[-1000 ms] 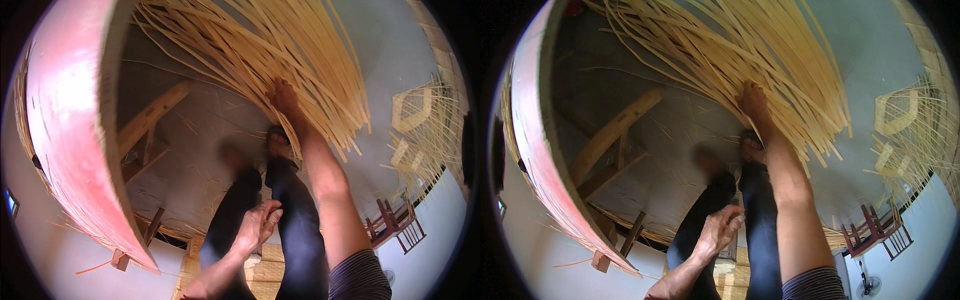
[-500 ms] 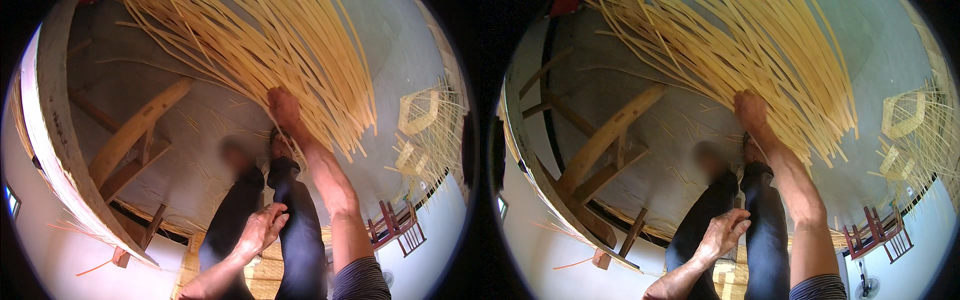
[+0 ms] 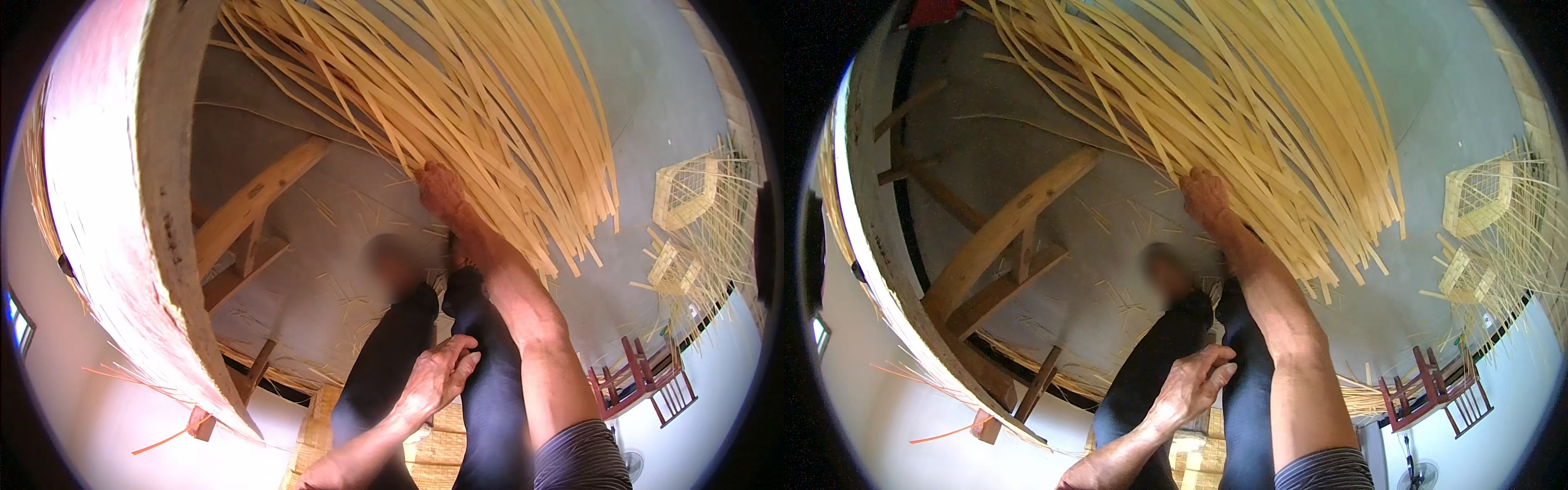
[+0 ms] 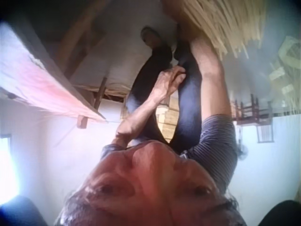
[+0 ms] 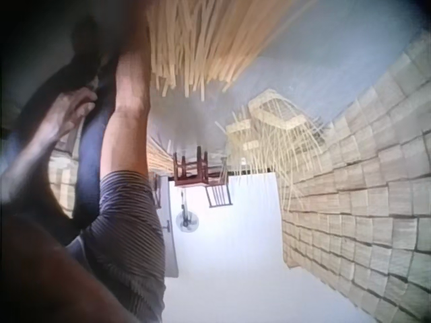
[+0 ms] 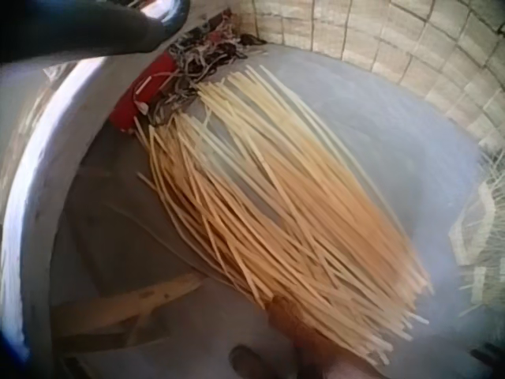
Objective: The person weaves thin bamboo strips into a grid pattern on a red work surface. They interlace the strips by hand, periodically tapping them with a wooden block to tighten the weave. The person also gathers and organizes additional bamboo strips from a nearby pile.
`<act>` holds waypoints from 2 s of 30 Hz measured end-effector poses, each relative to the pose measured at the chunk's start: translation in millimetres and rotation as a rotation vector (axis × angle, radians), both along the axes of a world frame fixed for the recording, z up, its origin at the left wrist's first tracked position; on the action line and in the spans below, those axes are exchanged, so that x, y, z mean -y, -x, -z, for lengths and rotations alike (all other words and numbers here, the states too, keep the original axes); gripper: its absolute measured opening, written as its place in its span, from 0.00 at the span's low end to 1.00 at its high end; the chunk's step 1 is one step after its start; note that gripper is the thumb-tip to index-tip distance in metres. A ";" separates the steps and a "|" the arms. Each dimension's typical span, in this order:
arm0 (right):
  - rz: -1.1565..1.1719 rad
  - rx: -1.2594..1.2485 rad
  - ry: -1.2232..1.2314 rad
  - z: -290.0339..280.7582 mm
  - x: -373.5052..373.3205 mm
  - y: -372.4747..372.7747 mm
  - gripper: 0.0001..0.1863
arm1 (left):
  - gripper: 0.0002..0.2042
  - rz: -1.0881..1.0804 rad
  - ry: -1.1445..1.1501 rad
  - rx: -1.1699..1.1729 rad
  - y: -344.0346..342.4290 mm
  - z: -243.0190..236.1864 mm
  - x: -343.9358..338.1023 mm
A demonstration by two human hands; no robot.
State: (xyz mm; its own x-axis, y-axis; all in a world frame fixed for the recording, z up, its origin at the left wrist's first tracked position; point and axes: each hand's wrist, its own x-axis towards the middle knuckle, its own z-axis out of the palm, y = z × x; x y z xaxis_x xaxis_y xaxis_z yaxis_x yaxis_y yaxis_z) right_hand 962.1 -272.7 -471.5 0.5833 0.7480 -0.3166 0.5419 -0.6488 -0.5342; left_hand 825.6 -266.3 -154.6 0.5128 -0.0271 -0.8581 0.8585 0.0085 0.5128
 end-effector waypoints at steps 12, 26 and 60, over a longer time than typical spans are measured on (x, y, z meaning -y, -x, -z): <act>0.148 0.302 0.210 5.3 -2.3 -122.1 0.09 | 0.15 0.003 0.011 -0.038 -4.8 0.9 -6.4; 0.218 0.220 0.177 15.5 -37.8 -123.0 0.11 | 0.17 -0.011 -0.026 -0.008 -13.0 -7.3 -13.4; 0.358 -0.537 -0.112 -85.3 -28.4 -202.8 0.13 | 0.14 -0.027 -0.018 -0.011 -23.3 -12.8 -11.5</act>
State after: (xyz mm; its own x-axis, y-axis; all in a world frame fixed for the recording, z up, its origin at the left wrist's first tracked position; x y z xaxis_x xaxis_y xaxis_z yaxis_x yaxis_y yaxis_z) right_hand 1164.9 -244.4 -386.2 0.5849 0.5826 -0.5643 -0.0579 -0.6639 -0.7456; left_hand 849.0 -254.8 -141.8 0.5035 0.0016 -0.8640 0.8638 0.0224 0.5034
